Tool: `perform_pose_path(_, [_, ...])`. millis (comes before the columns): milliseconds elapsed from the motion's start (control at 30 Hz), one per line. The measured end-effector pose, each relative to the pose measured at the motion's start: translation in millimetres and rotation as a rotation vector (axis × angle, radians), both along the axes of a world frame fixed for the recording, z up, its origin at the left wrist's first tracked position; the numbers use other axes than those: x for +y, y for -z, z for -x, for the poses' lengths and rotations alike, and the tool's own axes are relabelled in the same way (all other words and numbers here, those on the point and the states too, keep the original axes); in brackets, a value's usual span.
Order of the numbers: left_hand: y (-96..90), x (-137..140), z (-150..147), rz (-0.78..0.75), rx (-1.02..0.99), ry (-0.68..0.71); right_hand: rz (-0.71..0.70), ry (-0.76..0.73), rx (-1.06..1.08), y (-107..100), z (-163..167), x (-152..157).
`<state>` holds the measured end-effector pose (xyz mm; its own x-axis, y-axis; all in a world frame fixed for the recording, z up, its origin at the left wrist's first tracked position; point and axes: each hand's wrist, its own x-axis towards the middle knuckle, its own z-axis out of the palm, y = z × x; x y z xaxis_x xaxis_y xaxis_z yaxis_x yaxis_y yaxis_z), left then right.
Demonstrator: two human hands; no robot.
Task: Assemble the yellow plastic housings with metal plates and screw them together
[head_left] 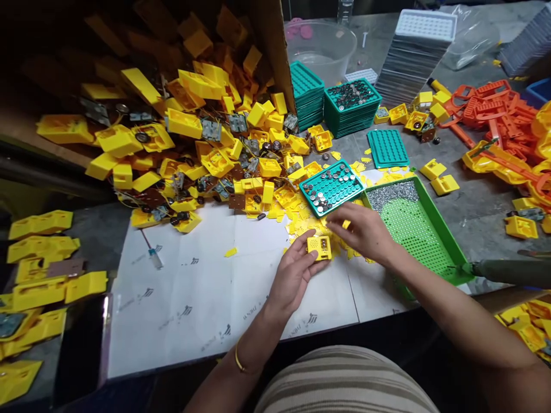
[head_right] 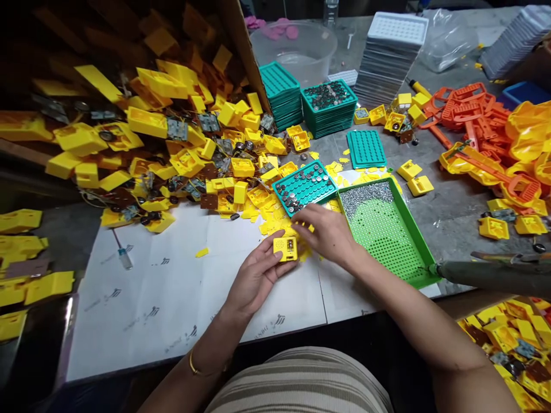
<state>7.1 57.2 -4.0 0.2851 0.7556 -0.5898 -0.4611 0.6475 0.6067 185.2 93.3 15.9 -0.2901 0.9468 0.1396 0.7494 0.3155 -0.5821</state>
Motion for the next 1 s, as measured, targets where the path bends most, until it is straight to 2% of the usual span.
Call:
perform_pose_path(100, [-0.5, 1.2, 1.1, 0.007, 0.022, 0.014, -0.059, 0.155, -0.089, 8.4, 1.4, 21.4])
perform_pose_path(267, [1.1, 1.4, 2.8, -0.010, 0.036, 0.022, 0.000, 0.141, -0.254, 11.7, 4.4, 41.8])
perform_pose_path(367, [1.1, 3.1, 3.6, -0.002, 0.038, -0.007, -0.027, 0.131, -0.242, 9.0, 2.9, 44.3])
perform_pose_path(500, [0.2, 5.7, 3.8, 0.011, 0.008, -0.054, -0.107, 0.148, 0.076, 5.0, 1.1, 29.5])
perform_pose_path(567, [0.0, 6.1, 3.1, 0.011, -0.026, -0.080, -0.091, 0.093, 0.219, 4.2, 2.8, 12.9])
perform_pose_path(633, [-0.1, 5.7, 1.9, 0.012, -0.067, -0.099, -0.078, 0.021, 0.268, 4.5, 6.0, -5.7])
perform_pose_path(767, [-1.6, 2.9, -1.0, 0.012, -0.102, -0.108, -0.145, -0.005, 0.208, 6.5, 12.2, -30.6])
perform_pose_path(1000, [-5.8, -3.6, -4.2, -0.034, -0.042, -0.108, -0.234, 0.020, 0.009, 10.8, 19.0, -36.1])
